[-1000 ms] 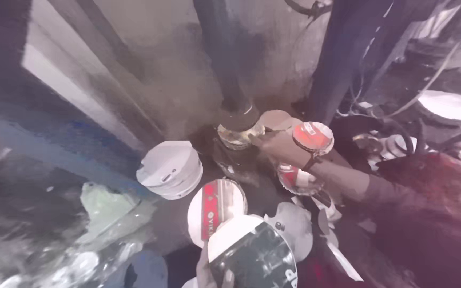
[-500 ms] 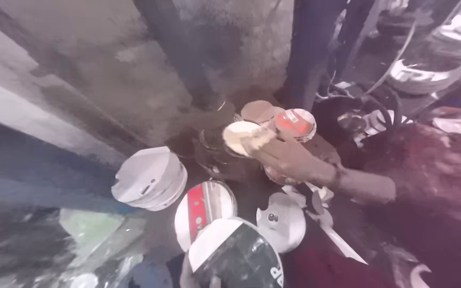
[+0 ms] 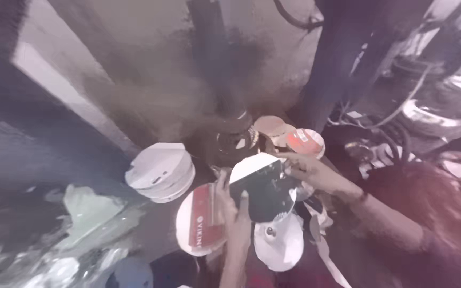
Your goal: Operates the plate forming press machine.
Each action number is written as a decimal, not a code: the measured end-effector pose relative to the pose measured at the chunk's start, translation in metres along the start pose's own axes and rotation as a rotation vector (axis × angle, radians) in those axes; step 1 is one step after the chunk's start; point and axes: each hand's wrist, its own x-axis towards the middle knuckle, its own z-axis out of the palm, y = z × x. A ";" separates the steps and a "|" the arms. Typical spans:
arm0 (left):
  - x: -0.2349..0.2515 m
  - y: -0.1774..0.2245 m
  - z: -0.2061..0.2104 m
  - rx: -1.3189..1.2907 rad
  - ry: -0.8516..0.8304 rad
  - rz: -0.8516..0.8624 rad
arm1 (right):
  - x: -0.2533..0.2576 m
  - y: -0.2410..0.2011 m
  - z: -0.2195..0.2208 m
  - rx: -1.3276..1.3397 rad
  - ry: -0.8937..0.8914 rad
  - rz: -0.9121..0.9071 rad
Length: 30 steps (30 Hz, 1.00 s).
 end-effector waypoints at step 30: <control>-0.012 -0.025 0.027 -0.098 -0.219 -0.207 | 0.005 0.027 -0.064 -0.192 0.251 0.165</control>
